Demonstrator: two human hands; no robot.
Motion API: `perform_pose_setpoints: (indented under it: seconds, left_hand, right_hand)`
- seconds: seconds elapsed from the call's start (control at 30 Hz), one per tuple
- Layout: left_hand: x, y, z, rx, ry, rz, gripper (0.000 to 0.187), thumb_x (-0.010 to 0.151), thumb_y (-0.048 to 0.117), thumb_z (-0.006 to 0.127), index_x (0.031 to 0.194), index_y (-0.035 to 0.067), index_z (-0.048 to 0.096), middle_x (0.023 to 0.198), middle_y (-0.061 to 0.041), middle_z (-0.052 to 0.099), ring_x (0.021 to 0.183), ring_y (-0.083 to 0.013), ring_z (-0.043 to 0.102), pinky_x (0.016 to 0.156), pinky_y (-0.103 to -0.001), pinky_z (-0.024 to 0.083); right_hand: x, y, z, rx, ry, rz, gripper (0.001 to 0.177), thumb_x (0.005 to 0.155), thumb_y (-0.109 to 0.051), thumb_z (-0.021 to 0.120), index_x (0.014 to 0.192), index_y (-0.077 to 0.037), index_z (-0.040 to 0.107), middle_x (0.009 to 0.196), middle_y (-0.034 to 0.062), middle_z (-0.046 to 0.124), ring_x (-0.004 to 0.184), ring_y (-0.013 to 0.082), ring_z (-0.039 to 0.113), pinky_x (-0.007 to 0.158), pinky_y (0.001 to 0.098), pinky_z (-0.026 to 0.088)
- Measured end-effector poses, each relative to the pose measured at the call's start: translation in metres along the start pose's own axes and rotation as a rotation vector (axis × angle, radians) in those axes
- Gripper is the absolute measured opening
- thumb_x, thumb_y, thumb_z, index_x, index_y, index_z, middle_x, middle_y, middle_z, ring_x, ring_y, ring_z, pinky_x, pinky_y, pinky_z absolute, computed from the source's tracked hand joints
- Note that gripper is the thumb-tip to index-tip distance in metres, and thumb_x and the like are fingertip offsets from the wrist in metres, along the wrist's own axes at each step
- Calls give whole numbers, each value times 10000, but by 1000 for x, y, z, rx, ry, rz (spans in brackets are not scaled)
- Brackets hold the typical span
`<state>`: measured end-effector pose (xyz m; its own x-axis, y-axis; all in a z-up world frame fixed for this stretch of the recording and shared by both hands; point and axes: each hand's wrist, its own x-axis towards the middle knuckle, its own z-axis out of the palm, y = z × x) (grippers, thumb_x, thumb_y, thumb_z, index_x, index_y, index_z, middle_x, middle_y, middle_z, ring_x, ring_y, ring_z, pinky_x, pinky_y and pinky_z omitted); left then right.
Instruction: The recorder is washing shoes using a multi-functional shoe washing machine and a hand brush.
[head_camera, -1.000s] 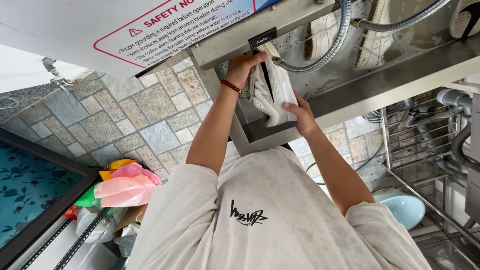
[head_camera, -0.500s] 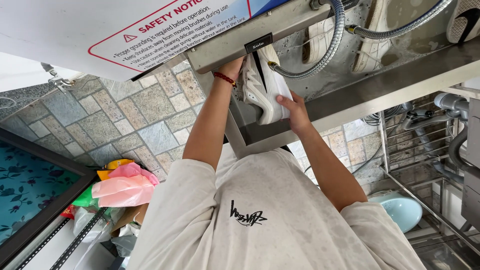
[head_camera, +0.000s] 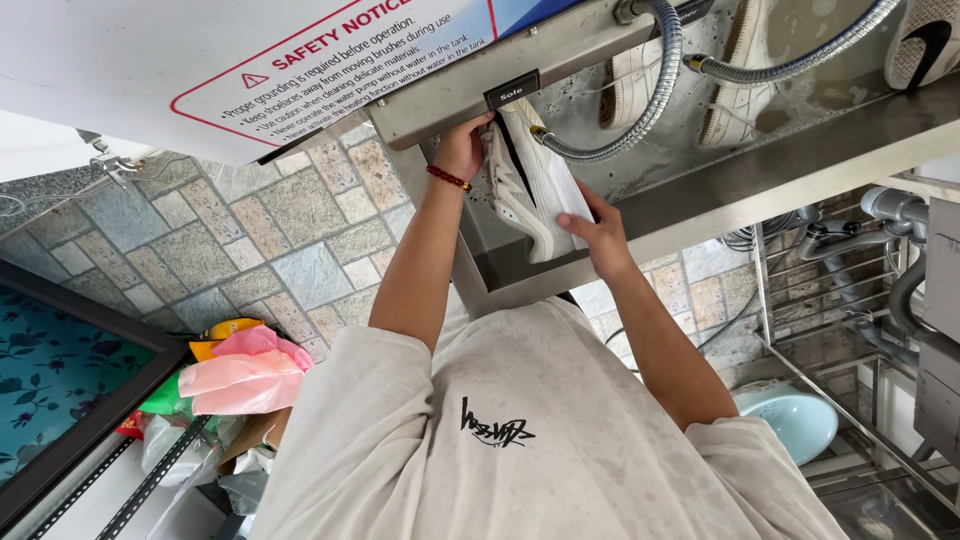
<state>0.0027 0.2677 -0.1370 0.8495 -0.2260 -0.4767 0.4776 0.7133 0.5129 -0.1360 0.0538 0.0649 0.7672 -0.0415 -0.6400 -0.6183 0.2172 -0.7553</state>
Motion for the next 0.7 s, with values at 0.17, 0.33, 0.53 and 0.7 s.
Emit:
perform_pose_setpoints:
  seconds: [0.17,0.33,0.53,0.7]
  left_hand:
    - [-17,15,37,3,-68,35,349,818,-21,719,1165,7,694,1150,-71,715,1112,-224,648,1042,-381,486]
    - [-33,48,93,223,-138,-6,324,851,46,794,1161,4,709,1105,-79,745,1050,-222,688,990,-389,533]
    - [-32,62,106,359,53,-129,452,780,177,894,1140,-30,716,1106,-107,743,1026,-225,702,949,-366,559]
    - [-31,61,90,555,71,-104,366,869,201,839,1158,-3,745,1161,-90,753,1091,-175,692,1010,-310,514]
  right_hand:
    - [2,13,-19,-3,-31,-64,825,788,-220,792,1516,44,508,1404,187,634,1285,239,584,1134,317,391]
    - [5,36,-32,325,-16,49,802,826,-317,784,1495,25,502,1340,169,646,1200,243,635,1041,364,495]
    - [16,58,-33,497,-60,270,676,917,-445,728,1365,45,601,1253,185,693,1132,296,660,945,433,540]
    - [12,37,-17,624,-64,398,720,887,-541,664,1426,-78,550,1337,111,653,1217,254,629,1005,438,515]
